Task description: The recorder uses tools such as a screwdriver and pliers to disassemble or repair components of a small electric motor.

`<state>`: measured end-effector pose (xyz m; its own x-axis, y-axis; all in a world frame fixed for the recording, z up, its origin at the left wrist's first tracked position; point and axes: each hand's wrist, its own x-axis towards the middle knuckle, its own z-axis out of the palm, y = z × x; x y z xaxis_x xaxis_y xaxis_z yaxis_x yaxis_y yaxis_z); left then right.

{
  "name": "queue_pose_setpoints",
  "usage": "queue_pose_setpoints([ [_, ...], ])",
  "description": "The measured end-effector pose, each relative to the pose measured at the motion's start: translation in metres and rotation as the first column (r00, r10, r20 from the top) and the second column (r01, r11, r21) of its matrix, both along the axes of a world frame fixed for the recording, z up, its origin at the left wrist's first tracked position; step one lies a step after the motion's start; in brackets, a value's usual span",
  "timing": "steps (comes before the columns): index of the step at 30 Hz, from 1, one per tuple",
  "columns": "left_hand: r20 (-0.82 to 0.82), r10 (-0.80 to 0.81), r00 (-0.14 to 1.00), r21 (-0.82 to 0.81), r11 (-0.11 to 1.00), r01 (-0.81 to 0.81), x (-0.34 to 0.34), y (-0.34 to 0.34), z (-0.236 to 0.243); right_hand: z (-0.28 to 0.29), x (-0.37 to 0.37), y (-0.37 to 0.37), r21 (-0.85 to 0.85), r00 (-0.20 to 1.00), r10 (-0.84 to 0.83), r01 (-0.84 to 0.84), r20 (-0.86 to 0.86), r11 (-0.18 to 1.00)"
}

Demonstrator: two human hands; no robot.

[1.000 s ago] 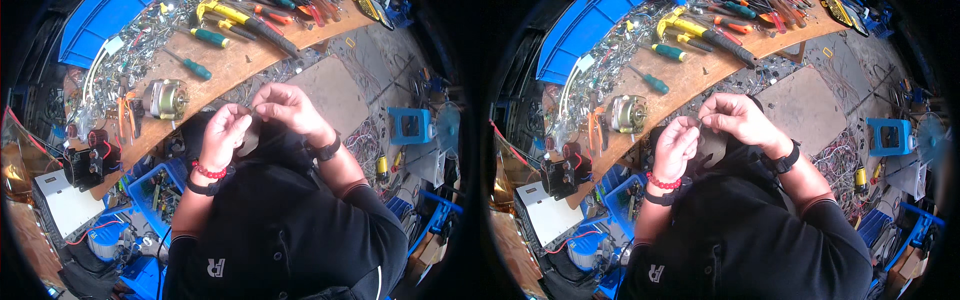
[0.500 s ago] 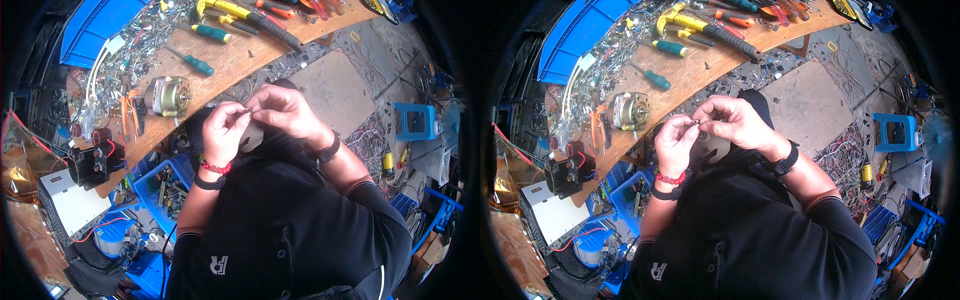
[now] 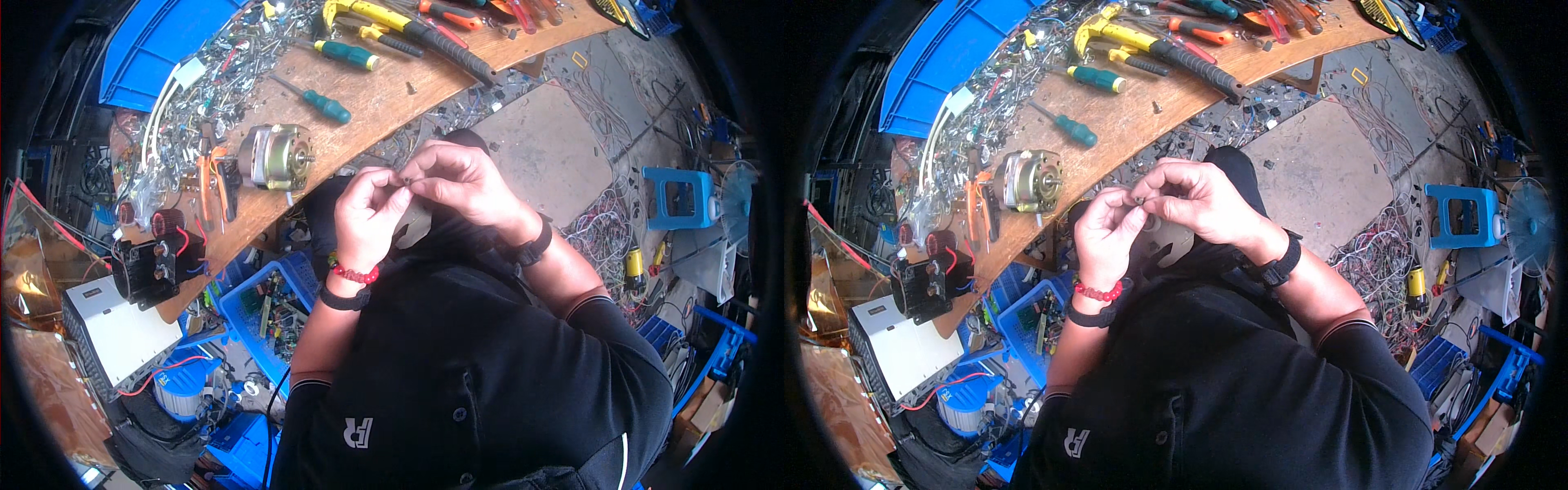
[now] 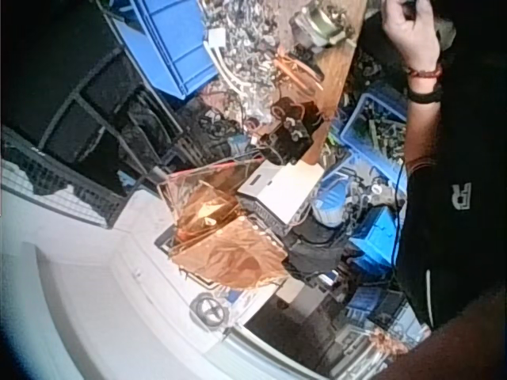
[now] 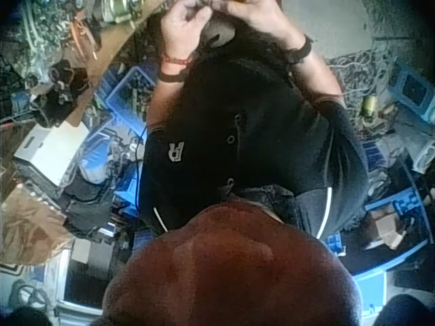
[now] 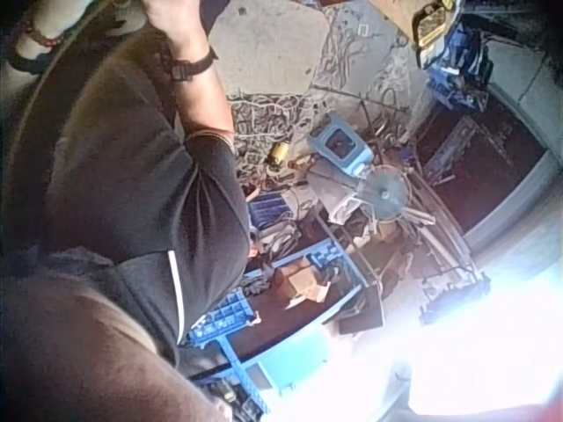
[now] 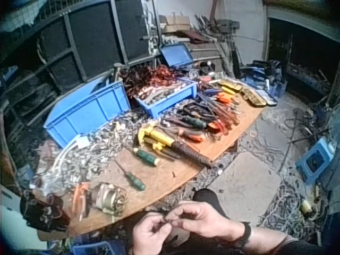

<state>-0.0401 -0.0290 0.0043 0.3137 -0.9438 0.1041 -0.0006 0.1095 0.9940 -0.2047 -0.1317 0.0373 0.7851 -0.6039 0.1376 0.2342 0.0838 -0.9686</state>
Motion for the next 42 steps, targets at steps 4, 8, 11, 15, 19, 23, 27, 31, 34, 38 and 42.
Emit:
queue_pose_setpoints([
  [4,-0.058,0.002,0.998,0.008,1.000,-0.002,-0.001,0.001,0.001,0.001,0.000,-0.002,-0.086,1.000,-0.007,0.005,-0.023,0.996],
  [8,-0.069,0.003,0.998,0.032,0.999,-0.001,-0.001,0.002,0.002,0.002,0.001,-0.002,-0.161,0.999,-0.023,0.018,-0.031,0.987],
  [11,-0.143,-0.010,0.990,0.049,0.999,0.017,-0.004,0.003,0.006,-0.001,0.002,-0.003,-0.234,0.999,-0.036,0.029,-0.027,0.972],
  [15,-0.178,-0.013,0.984,0.040,0.999,0.021,-0.002,0.003,0.005,0.001,0.002,0.000,-0.243,0.998,-0.041,0.030,-0.041,0.969],
  [19,-0.150,0.008,0.989,0.051,0.999,0.000,-0.002,0.002,0.005,-0.008,0.005,-0.004,-0.409,0.998,-0.059,0.060,0.015,0.911],
  [23,-0.278,0.034,0.960,0.087,0.996,-0.010,0.000,0.003,0.009,-0.016,0.007,0.011,-0.057,0.996,-0.087,0.089,0.030,0.994],
  [27,-0.300,0.019,0.954,0.040,0.999,-0.008,0.001,0.003,0.013,-0.019,0.006,0.014,0.164,0.997,-0.056,0.048,0.047,0.985],
  [31,-0.462,0.012,0.887,0.069,0.997,0.023,0.001,0.005,0.014,-0.018,0.005,0.013,0.067,0.998,-0.059,0.060,-0.009,0.996],
  [34,-0.488,0.001,0.873,0.052,0.998,0.028,0.002,0.006,0.010,-0.019,0.009,0.015,0.072,0.995,-0.094,0.096,-0.026,0.993],
  [38,-0.357,-0.012,0.934,0.002,1.000,0.014,0.001,0.005,0.009,-0.011,0.008,0.016,0.191,0.995,-0.086,0.094,-0.050,0.977],
  [42,-0.266,0.006,0.964,0.012,1.000,-0.002,0.001,0.006,0.008,-0.016,0.009,0.016,0.311,0.996,-0.067,0.080,-0.051,0.947],
])
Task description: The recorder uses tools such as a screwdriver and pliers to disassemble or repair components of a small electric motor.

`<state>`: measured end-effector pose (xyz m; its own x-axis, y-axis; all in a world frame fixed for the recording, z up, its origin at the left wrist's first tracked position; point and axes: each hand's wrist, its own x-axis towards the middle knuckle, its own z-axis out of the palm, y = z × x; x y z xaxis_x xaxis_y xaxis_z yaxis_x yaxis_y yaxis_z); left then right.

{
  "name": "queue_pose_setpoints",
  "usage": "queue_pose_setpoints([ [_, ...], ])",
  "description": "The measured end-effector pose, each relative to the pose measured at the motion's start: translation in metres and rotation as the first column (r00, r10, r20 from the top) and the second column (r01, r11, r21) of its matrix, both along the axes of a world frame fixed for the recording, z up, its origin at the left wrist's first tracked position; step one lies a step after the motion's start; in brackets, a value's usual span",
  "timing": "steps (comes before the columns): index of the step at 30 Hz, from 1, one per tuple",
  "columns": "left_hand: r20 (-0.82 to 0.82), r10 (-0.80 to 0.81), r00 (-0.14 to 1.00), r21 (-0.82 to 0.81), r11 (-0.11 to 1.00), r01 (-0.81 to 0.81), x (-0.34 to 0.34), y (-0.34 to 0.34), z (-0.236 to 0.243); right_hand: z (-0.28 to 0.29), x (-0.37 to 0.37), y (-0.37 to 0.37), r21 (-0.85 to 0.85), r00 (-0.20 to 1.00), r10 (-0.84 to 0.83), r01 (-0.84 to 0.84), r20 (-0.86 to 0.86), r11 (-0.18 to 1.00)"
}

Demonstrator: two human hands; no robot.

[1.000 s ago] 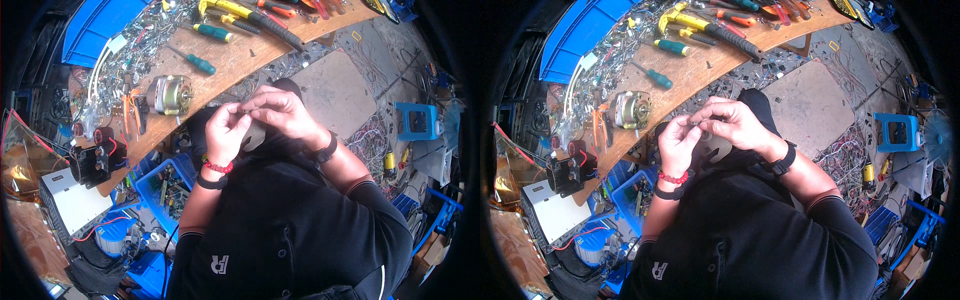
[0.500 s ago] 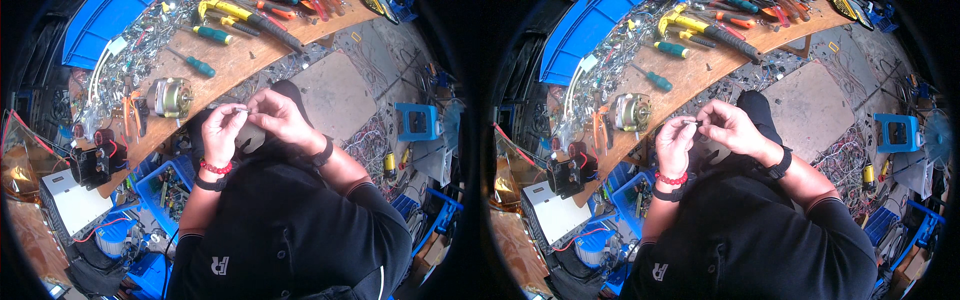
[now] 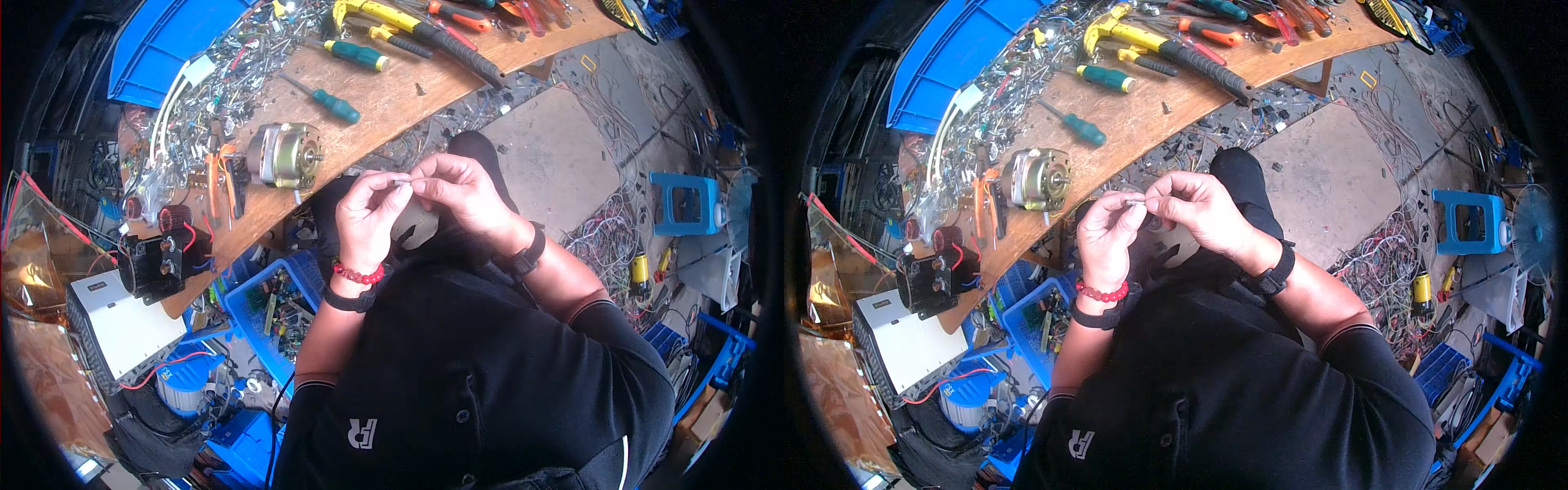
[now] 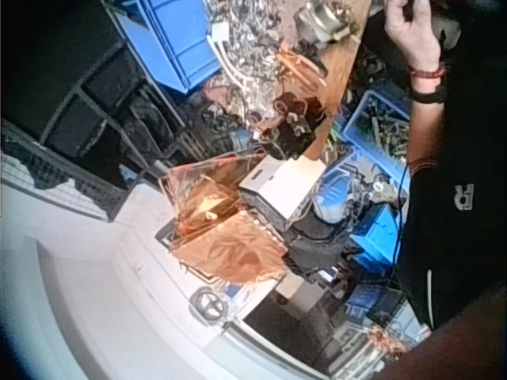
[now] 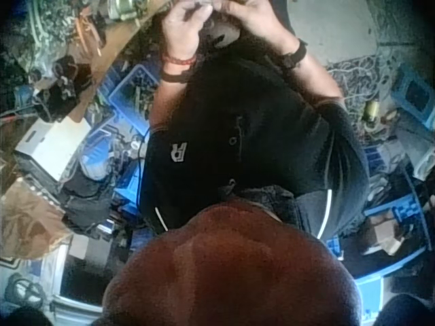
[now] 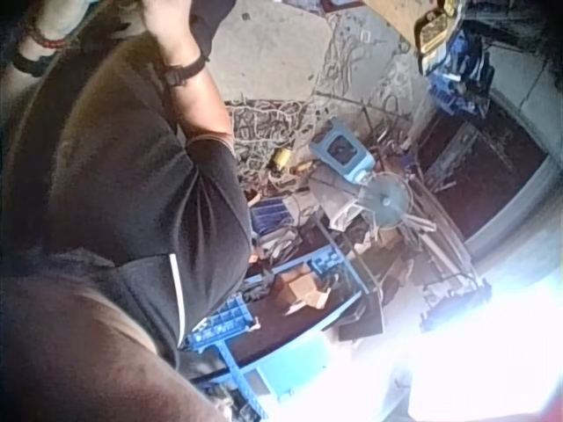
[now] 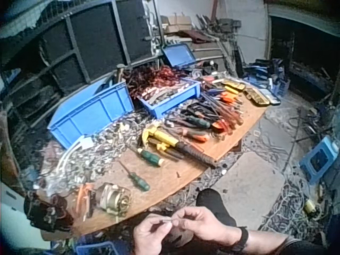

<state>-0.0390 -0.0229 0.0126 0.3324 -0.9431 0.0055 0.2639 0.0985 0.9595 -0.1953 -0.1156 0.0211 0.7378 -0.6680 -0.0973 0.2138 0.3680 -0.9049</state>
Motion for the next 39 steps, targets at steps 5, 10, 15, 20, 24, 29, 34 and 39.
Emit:
queue_pose_setpoints([
  [5,0.050,0.018,0.999,-0.053,0.998,-0.015,-0.003,-0.001,0.000,-0.001,0.001,0.001,0.058,1.000,-0.001,0.000,0.021,0.998],
  [10,-0.028,0.060,0.998,0.031,0.998,-0.060,0.002,0.003,-0.004,-0.004,0.000,0.000,0.037,0.998,-0.043,0.042,0.035,0.998],
  [15,-0.006,0.082,0.997,0.005,0.997,-0.082,0.002,0.002,-0.003,-0.003,0.001,0.001,0.008,0.999,-0.043,0.043,0.013,0.999],
  [20,0.117,0.110,0.987,0.043,0.992,-0.116,-0.001,0.004,0.002,0.003,-0.001,0.001,0.008,0.999,-0.030,0.031,-0.028,1.000],
  [24,0.408,0.161,0.898,-0.158,0.982,-0.104,-0.003,-0.002,0.003,-0.002,-0.001,0.001,0.002,1.000,-0.031,0.031,-0.002,1.000],
  [29,0.528,0.191,0.827,-0.211,0.973,-0.091,-0.007,-0.004,0.005,-0.005,-0.002,0.001,0.017,0.999,-0.030,0.029,0.038,0.999],
  [34,0.387,0.200,0.900,-0.185,0.973,-0.137,-0.006,-0.004,0.001,0.001,-0.002,0.000,0.008,1.000,-0.007,0.007,-0.001,1.000],
  [39,0.146,0.133,0.980,0.004,0.991,-0.135,-0.005,0.005,-0.001,-0.007,-0.003,0.003,0.002,1.000,-0.014,0.014,-0.007,1.000],
])
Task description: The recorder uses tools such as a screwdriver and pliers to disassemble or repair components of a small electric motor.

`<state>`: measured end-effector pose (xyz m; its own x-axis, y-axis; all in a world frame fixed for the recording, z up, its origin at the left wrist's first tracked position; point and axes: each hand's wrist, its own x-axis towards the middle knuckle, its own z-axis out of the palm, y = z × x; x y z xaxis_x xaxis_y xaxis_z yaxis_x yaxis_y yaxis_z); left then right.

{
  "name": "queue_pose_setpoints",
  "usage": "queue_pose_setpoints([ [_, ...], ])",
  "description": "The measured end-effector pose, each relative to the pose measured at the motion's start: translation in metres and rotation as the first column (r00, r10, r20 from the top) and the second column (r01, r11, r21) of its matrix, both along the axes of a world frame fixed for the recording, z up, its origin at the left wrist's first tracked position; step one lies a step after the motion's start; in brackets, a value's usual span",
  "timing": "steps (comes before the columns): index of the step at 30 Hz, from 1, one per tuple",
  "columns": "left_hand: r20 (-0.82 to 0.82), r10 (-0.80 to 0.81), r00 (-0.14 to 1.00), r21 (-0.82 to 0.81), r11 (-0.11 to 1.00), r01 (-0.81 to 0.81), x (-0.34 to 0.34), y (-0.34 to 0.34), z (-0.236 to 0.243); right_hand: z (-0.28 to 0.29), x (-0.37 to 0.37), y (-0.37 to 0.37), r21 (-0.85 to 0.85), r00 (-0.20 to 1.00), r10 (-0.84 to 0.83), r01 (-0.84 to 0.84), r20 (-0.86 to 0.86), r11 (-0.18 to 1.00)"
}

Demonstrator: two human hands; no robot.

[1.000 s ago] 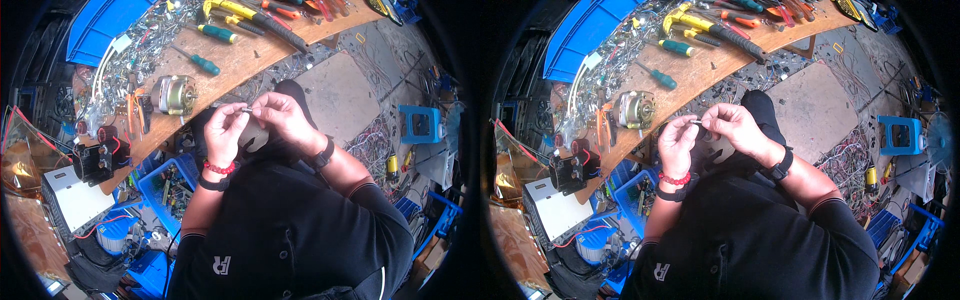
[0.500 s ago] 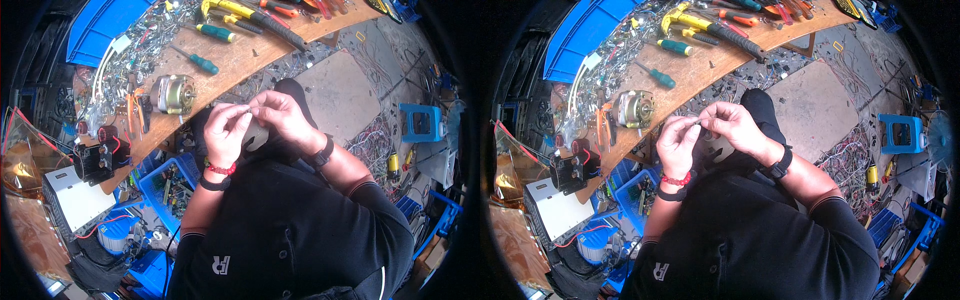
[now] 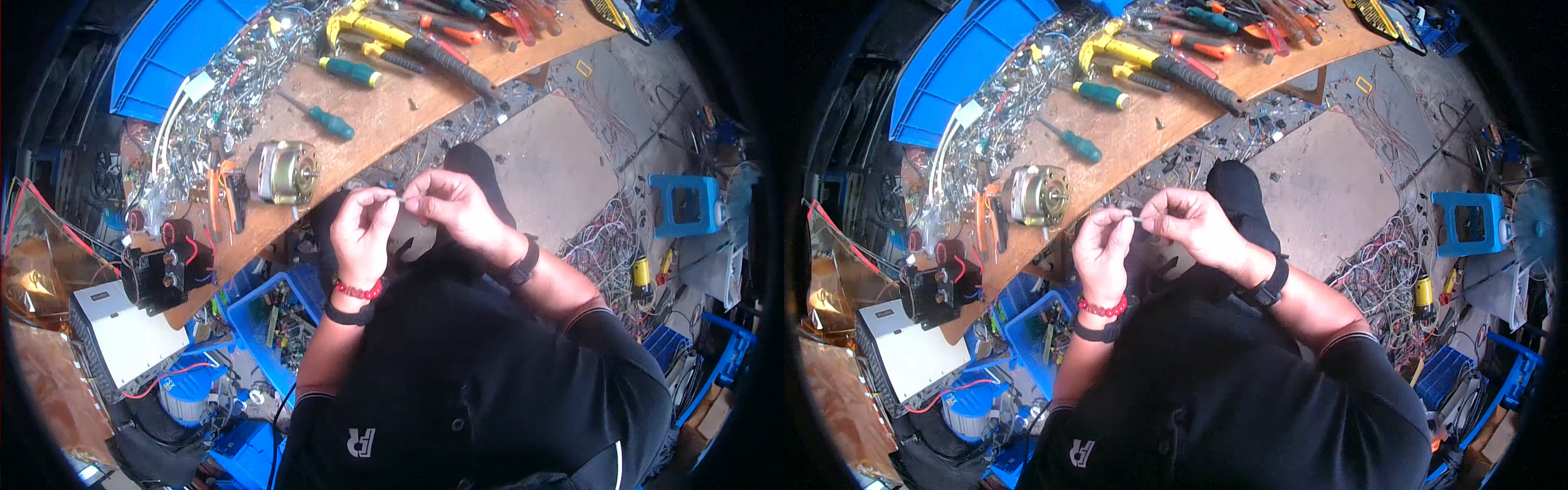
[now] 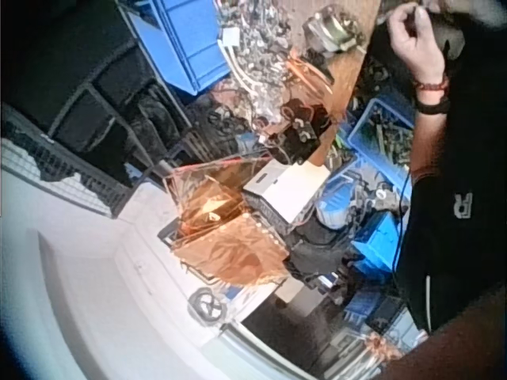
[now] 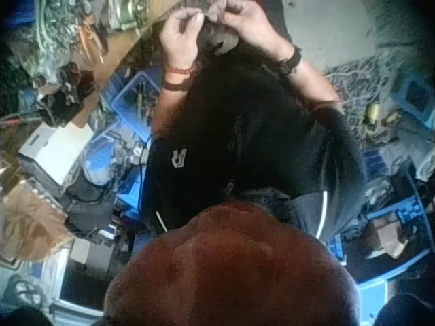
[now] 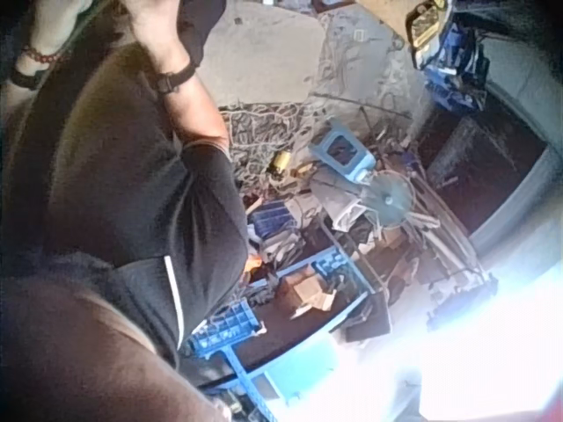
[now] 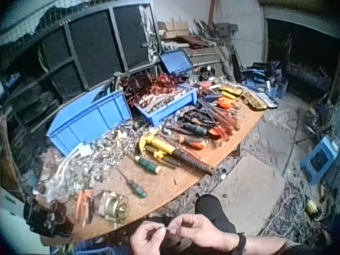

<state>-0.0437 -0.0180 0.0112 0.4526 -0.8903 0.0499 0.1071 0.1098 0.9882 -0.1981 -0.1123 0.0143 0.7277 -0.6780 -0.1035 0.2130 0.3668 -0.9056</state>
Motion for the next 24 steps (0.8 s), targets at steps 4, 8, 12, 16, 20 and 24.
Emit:
queue_pose_setpoints([
  [4,-0.022,-0.013,1.000,-0.002,1.000,0.013,0.0000,0.0008,0.0029,0.0020,0.0015,0.0003,-0.007,1.000,0.002,-0.002,0.010,1.000],
  [8,-0.066,-0.023,0.998,0.039,0.999,0.026,0.0024,-0.0004,0.0000,0.0022,0.0010,-0.0004,0.008,1.000,0.003,-0.003,0.008,1.000],
  [12,-0.139,-0.030,0.990,0.047,0.998,0.036,0.0049,-0.0008,-0.0022,0.0056,0.0030,0.0000,0.028,1.000,0.007,-0.008,0.004,1.000],
  [16,-0.117,-0.031,0.993,-0.003,1.000,0.030,0.0007,-0.0033,-0.0013,0.0072,0.0038,0.0017,0.070,1.000,0.000,-0.001,0.023,0.998],
  [20,-0.134,-0.044,0.990,-0.026,0.999,0.041,-0.0010,-0.0040,0.0000,0.0019,0.0035,0.0008,0.037,1.000,0.000,0.000,0.013,0.999],
  [24,-0.089,-0.024,0.996,-0.027,0.999,0.022,-0.0014,-0.0039,0.0004,0.0014,0.0049,0.0012,0.027,1.000,0.009,-0.009,-0.006,1.000],
])
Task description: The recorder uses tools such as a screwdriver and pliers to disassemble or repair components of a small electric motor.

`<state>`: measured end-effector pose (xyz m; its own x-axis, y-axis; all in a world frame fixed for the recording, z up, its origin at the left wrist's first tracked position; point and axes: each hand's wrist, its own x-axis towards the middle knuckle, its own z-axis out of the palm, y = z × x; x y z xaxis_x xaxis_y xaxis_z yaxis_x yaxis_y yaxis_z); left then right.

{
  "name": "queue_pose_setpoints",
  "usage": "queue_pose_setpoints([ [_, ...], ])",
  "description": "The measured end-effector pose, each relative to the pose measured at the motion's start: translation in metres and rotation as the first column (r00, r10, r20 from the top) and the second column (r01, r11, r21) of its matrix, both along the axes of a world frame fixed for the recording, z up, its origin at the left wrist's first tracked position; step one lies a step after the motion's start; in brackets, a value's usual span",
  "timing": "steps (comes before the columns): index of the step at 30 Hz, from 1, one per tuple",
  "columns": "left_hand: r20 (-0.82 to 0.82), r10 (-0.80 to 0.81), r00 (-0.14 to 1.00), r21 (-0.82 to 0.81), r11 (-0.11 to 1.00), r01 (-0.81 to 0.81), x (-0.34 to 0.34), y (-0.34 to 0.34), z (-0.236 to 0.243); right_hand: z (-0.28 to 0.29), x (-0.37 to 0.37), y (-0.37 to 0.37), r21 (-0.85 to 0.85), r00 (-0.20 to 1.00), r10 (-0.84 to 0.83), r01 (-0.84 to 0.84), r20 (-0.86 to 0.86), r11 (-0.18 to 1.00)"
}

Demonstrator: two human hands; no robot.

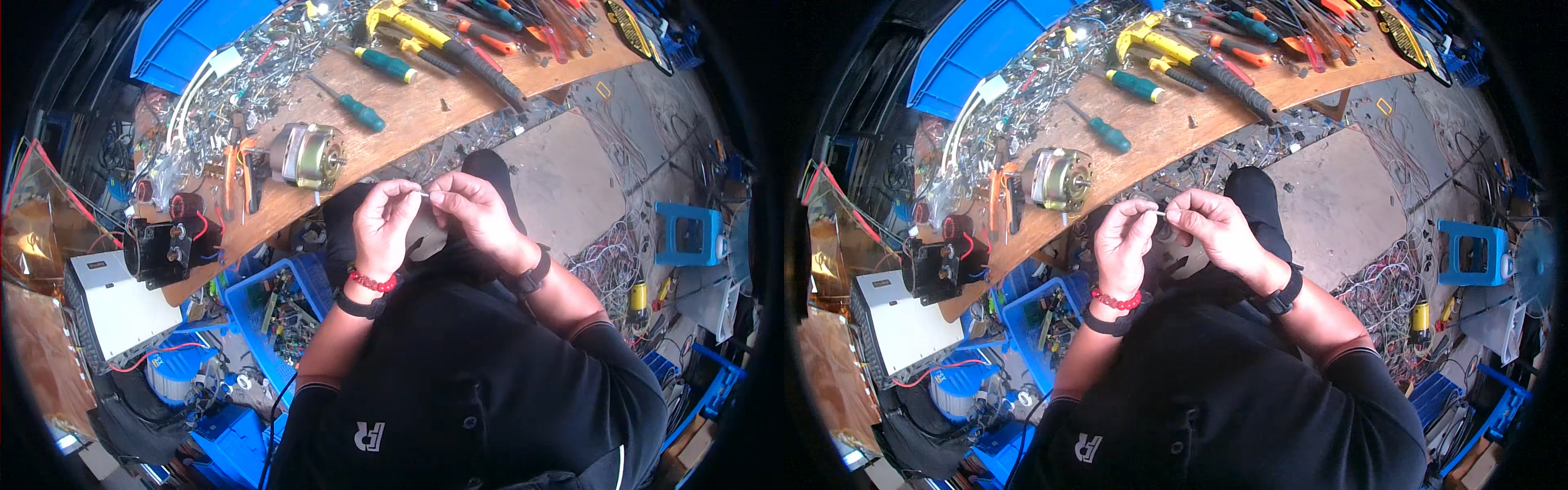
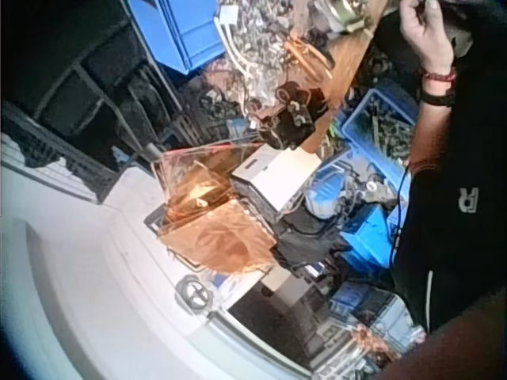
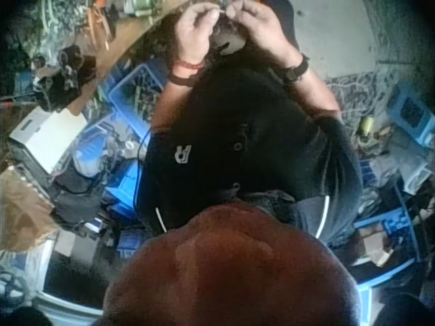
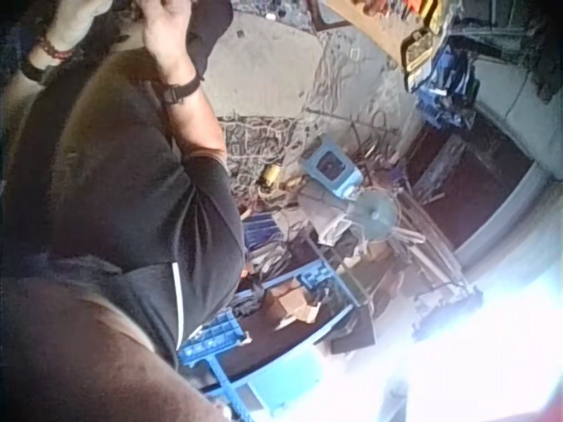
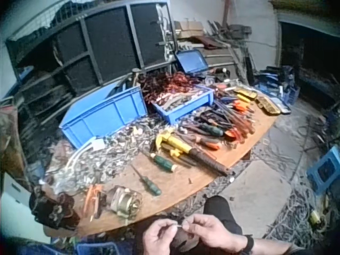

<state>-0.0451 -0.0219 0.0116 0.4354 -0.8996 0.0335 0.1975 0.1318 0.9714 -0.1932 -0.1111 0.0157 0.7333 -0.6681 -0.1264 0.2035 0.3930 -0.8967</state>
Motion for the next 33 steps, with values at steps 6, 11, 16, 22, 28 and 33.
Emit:
queue_pose_setpoints([
  [6,-0.019,-0.012,1.000,0.055,0.998,0.013,0.006,0.005,-0.003,-0.003,0.002,0.003,-0.006,1.000,-0.001,0.001,0.003,1.000],
  [11,-0.063,0.003,0.998,0.072,0.997,0.001,0.009,0.007,-0.002,-0.002,0.005,0.000,-0.079,1.000,0.004,-0.004,-0.003,0.997],
  [16,-0.046,0.058,0.997,-0.008,0.998,-0.058,0.012,0.005,-0.001,0.019,0.026,-0.023,-0.745,0.917,-0.362,0.125,-0.165,0.656],
  [22,-0.118,0.093,0.989,-0.038,0.995,-0.098,0.014,0.010,0.007,0.042,0.095,-0.052,-0.989,0.807,-0.577,-0.063,-0.129,0.134],
  [28,-0.140,0.104,0.985,-0.089,0.989,-0.117,0.021,0.026,0.015,0.037,0.120,-0.062,-0.966,0.740,-0.623,-0.224,-0.254,0.127],
  [33,-0.270,0.080,0.960,-0.125,0.985,-0.117,0.028,0.031,0.018,0.031,0.104,-0.077,-0.968,0.724,-0.643,-0.170,-0.249,0.183],
])
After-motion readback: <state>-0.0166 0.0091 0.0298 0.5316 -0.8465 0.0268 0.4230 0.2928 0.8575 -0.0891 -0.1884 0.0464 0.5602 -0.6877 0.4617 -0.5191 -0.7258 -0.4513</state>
